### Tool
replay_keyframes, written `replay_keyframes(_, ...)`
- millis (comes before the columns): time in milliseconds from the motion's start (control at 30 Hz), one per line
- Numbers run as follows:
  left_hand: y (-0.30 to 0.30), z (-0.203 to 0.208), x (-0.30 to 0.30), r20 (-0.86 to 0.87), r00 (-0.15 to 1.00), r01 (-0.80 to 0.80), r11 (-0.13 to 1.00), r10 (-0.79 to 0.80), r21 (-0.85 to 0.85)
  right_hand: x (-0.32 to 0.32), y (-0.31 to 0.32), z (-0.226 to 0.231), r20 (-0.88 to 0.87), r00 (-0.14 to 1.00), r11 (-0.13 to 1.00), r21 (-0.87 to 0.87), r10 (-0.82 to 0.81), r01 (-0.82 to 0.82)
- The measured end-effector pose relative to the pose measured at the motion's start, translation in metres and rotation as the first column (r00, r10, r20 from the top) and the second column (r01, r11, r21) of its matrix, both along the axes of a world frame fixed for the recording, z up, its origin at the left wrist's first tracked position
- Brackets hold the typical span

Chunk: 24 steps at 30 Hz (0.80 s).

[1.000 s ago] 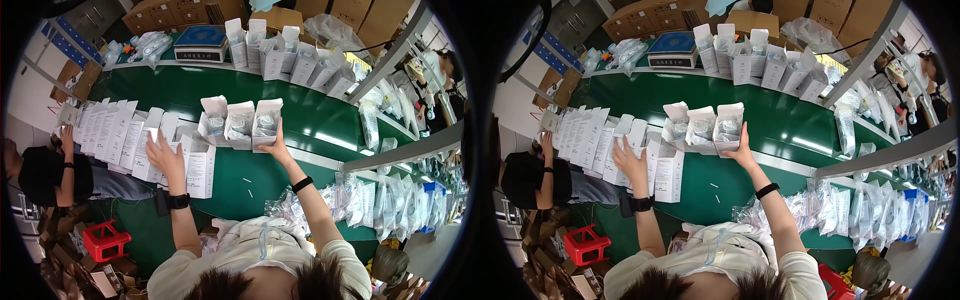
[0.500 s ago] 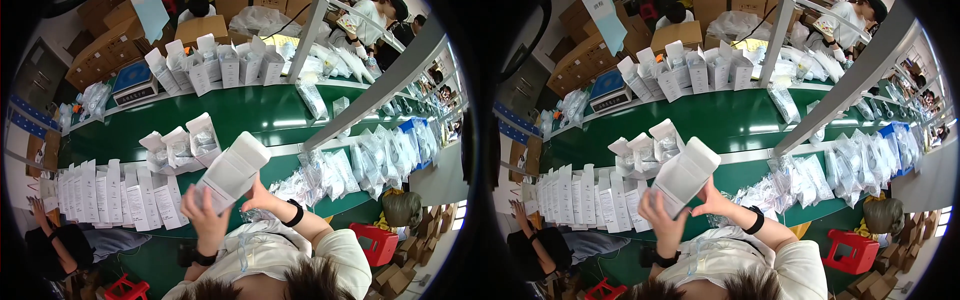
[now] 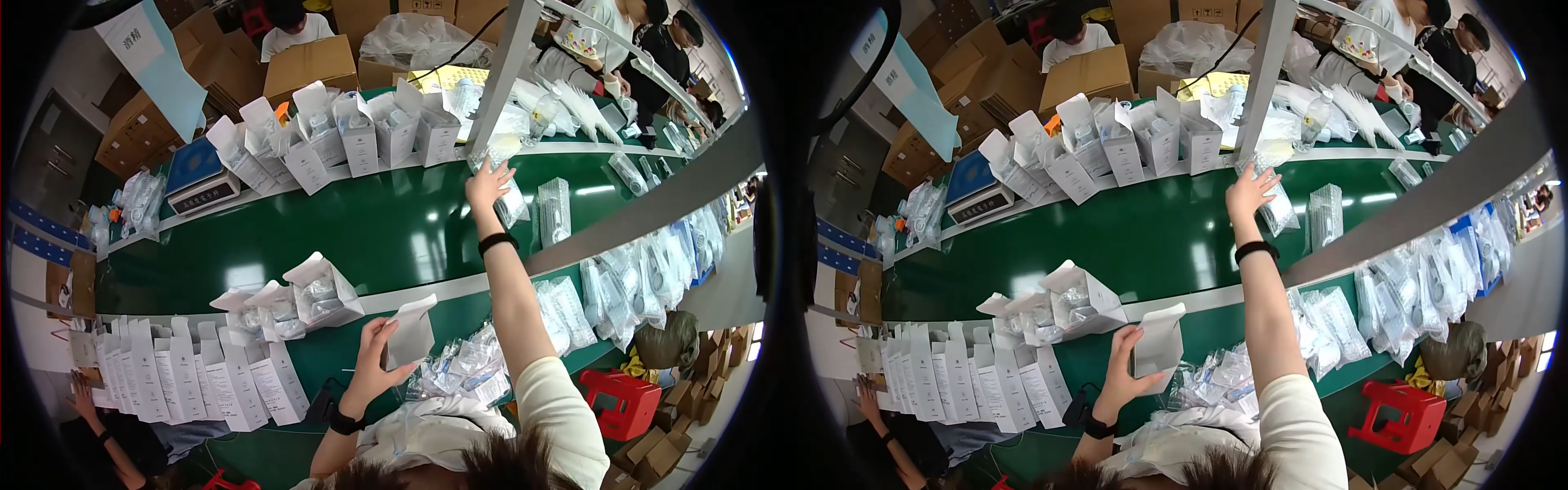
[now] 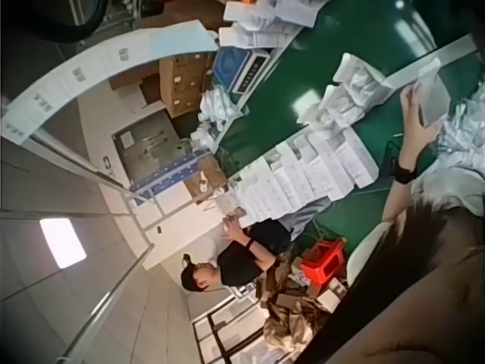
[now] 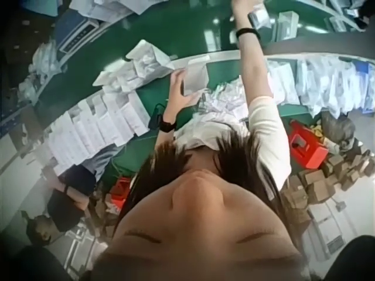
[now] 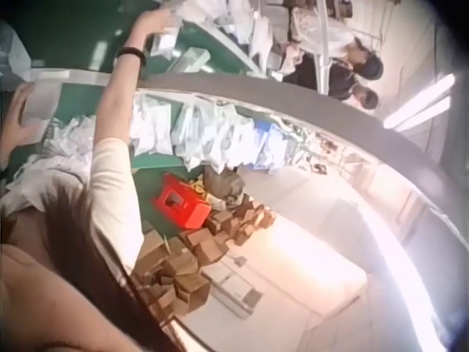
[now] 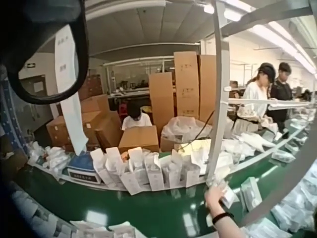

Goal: The person packages items by hand, picking up a box, inserting a bubble-wrapped device and a small plastic bag, and then setting the box on the table. This process is repeated for several boxes, which are placed in a row on the green work surface.

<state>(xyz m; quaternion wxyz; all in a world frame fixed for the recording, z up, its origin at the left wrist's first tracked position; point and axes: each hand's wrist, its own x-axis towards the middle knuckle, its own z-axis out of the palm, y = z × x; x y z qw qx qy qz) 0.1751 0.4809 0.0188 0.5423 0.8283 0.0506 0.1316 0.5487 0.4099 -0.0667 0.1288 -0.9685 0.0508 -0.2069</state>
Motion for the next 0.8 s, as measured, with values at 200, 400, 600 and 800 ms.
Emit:
replay_keyframes(200, 0.007, -0.021, -0.006, -0.051, 0.997, -0.07, 0.992, 0.065, -0.103, 0.07, -0.03, -0.052, -0.475, 0.88, 0.993, -0.102, 0.0, -0.055)
replay_keyframes(400, 0.016, -0.019, 0.0, -0.155, 0.987, -0.066, 0.969, 0.029, -0.238, 0.032, -0.021, -0.017, -0.508, 0.815, 0.961, 0.142, 0.278, -0.239)
replay_keyframes(600, 0.006, -0.017, 0.011, -0.086, 0.985, -0.155, 0.986, 0.15, -0.062, -0.103, -0.019, 0.092, 0.273, 0.803, 0.197, 0.881, 0.529, -0.43)
replay_keyframes(800, -0.021, -0.034, 0.004, 0.006, 0.967, -0.254, 0.967, 0.254, -0.037, -0.217, -0.078, 0.156, 0.331, 0.862, -0.737, 0.672, 0.383, 0.069)
